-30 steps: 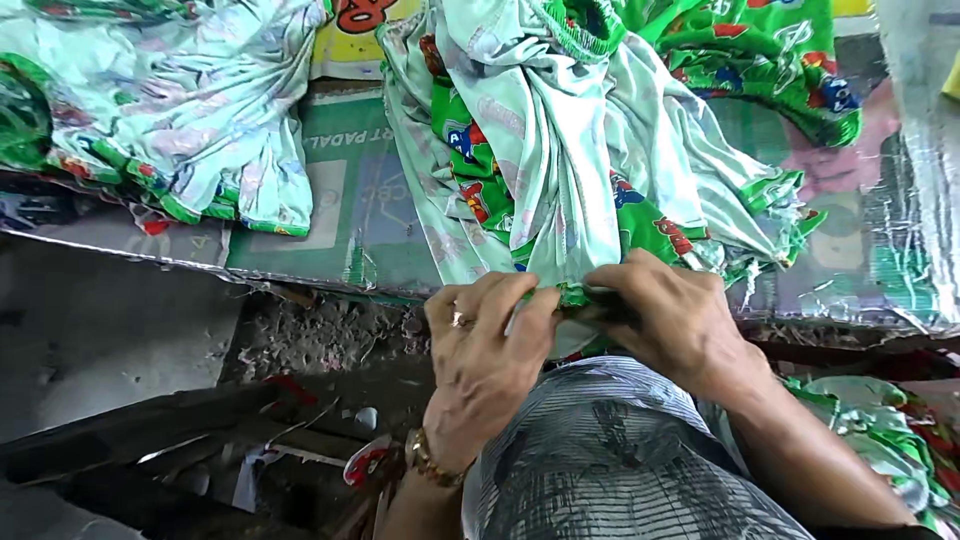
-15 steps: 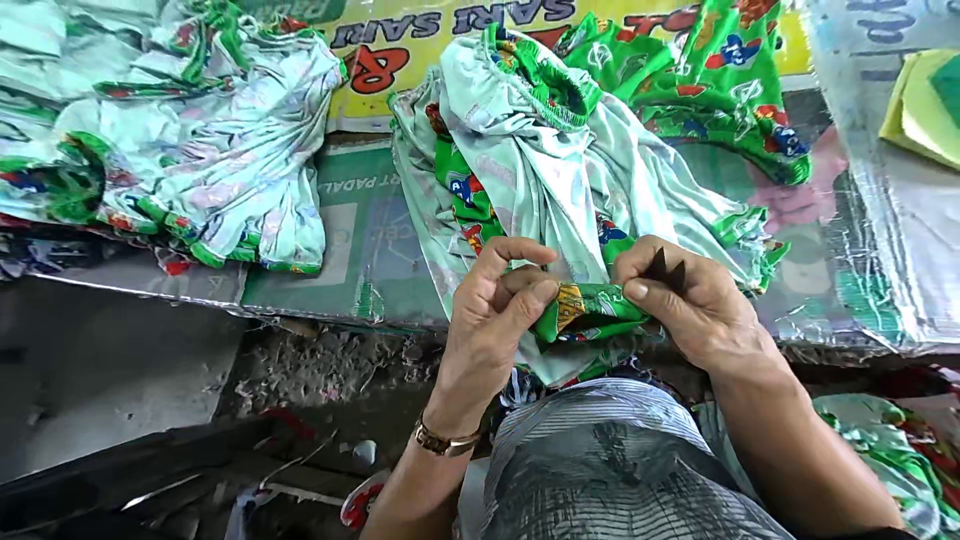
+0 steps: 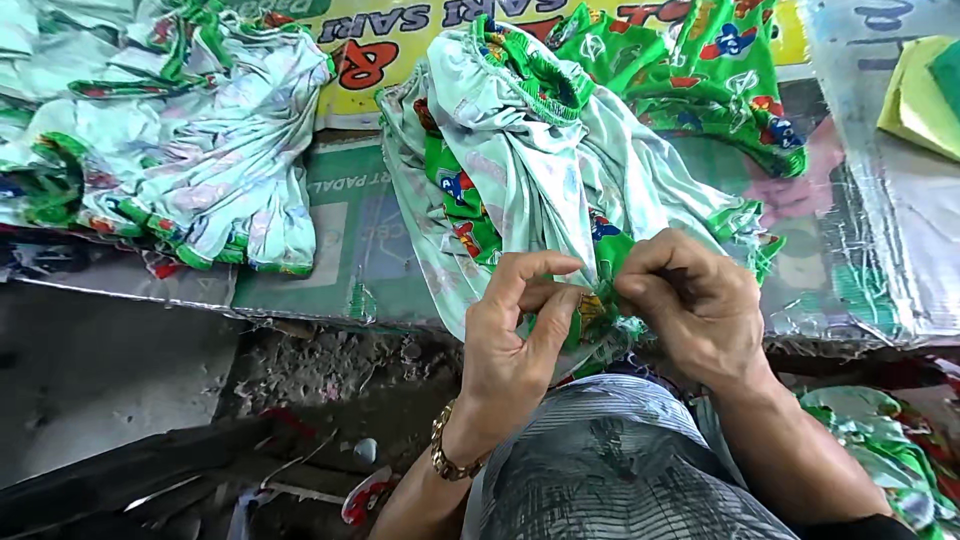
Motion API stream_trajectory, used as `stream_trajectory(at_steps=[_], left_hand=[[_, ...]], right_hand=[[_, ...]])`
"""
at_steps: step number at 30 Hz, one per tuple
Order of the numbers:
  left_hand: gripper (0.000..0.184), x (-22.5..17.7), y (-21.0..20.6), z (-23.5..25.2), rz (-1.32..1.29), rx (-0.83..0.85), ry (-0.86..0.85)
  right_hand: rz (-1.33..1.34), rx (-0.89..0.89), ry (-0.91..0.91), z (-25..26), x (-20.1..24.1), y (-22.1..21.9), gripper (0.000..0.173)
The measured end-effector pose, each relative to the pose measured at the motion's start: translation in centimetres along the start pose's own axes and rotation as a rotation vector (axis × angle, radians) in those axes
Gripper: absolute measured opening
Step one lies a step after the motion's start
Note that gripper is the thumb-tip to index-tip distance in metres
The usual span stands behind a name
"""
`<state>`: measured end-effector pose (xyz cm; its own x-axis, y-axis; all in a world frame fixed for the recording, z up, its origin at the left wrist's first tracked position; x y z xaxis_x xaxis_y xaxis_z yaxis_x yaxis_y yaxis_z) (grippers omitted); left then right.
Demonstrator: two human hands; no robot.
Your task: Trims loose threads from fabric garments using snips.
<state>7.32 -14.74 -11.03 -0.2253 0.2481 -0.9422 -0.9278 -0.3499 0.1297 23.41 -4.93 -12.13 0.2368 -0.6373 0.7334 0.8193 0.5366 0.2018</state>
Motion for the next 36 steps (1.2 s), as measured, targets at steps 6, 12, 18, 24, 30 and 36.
stream_trajectory(at_steps=[6,12,18,24,30,36], left_hand=[[0.024,0.0,-0.1,-0.1,-0.069,0.007,0.037],[0.023,0.3,-0.8,-0.7,0.226,-0.070,-0.149],[0.023,0.4,-0.7,-0.9,0.103,-0.098,-0.071],[0.021,-0.1,-0.6,-1.2,0.131,-0.105,-0.136],[0.021,-0.5,-0.5,-1.5,0.231,-0.104,-0.188],[0.019,-0.5,-0.6,-1.5,0.275,-0.102,-0.219]], right_hand=[[0.002,-0.043,0.057,-0.6,0.0,0.1,0.023],[-0.469,-0.045,0.287,-1.0,0.1,-1.6,0.006],[-0.169,-0.029,0.079,-1.1,0.2,-0.8,0.007],[-0.491,0.104,0.056,-2.2,2.0,-0.1,0.036],[-0.658,0.096,0.137,-2.3,2.8,0.0,0.020],[-0.646,0.101,0.145,-2.3,2.9,0.0,0.019]])
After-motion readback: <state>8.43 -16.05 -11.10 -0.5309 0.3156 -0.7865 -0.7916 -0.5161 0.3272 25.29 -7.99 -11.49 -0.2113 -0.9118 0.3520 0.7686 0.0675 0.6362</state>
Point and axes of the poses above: each hand's wrist, its own z-axis towards the middle knuckle, its own y-axis out of the back of the hand, x = y × z, the point moved 1 cm from there along z, towards the middle knuckle, and after that the axes turned 7 degrees about y, right-handed, at the moved point
